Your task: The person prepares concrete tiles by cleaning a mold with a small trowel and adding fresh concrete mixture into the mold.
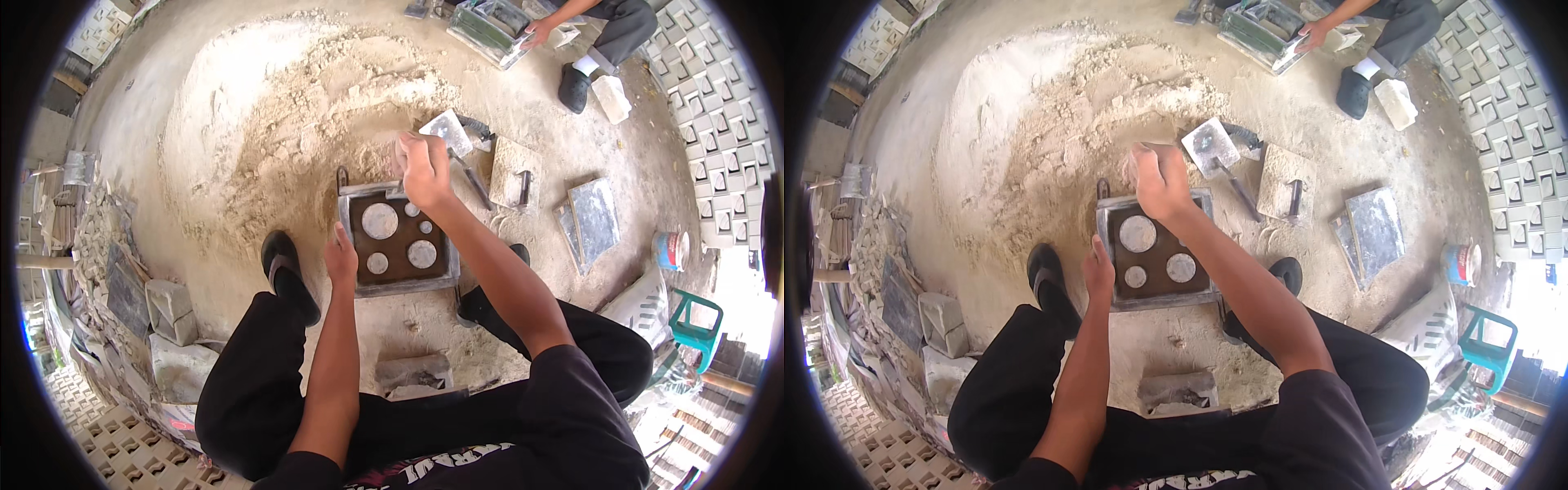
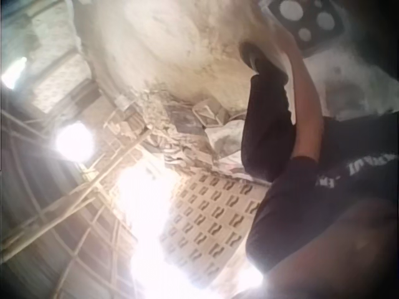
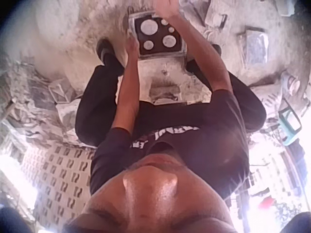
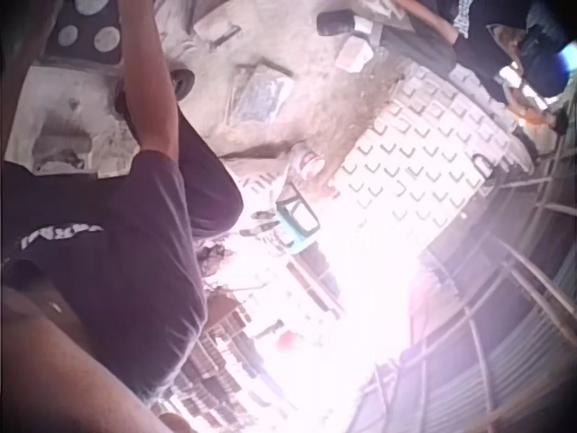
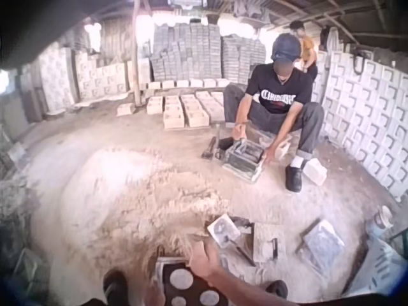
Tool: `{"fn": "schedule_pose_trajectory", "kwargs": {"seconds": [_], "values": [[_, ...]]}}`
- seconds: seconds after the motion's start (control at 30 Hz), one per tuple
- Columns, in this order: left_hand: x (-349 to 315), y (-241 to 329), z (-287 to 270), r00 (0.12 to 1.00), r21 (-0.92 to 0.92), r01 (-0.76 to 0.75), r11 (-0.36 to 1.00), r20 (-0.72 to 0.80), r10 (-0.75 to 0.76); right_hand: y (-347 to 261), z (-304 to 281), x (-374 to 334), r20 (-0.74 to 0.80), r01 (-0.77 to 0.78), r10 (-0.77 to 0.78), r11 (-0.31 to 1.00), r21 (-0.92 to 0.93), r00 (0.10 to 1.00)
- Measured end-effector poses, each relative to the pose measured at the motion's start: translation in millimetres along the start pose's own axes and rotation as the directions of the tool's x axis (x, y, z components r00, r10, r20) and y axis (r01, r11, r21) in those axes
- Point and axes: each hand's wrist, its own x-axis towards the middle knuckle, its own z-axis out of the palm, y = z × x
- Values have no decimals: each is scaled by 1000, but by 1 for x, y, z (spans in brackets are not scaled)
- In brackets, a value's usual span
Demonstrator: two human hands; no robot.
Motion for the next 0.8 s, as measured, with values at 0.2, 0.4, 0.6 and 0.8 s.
{"fn": "schedule_pose_trajectory", "kwargs": {"seconds": [0.2, 0.4, 0.6, 0.8], "values": [[3, -15, 8, 987, 17, -85, 996, -136, 86, 2, -4, 0, -61, -111, 116, 991, 79, 991], [-4, 4, -1, 1000, 73, -5, 997, -18, 6, 21, -36, -17, 5, 33, -33, 997, -75, 999], [3, -6, 4, 998, 62, 16, 998, -67, -12, 11, -42, -39, -27, 91, -98, 979, -185, 995], [2, -7, 2, 998, 121, -20, 992, -49, 26, 8, -49, -43, -150, 71, -94, 986, -149, 984]]}}
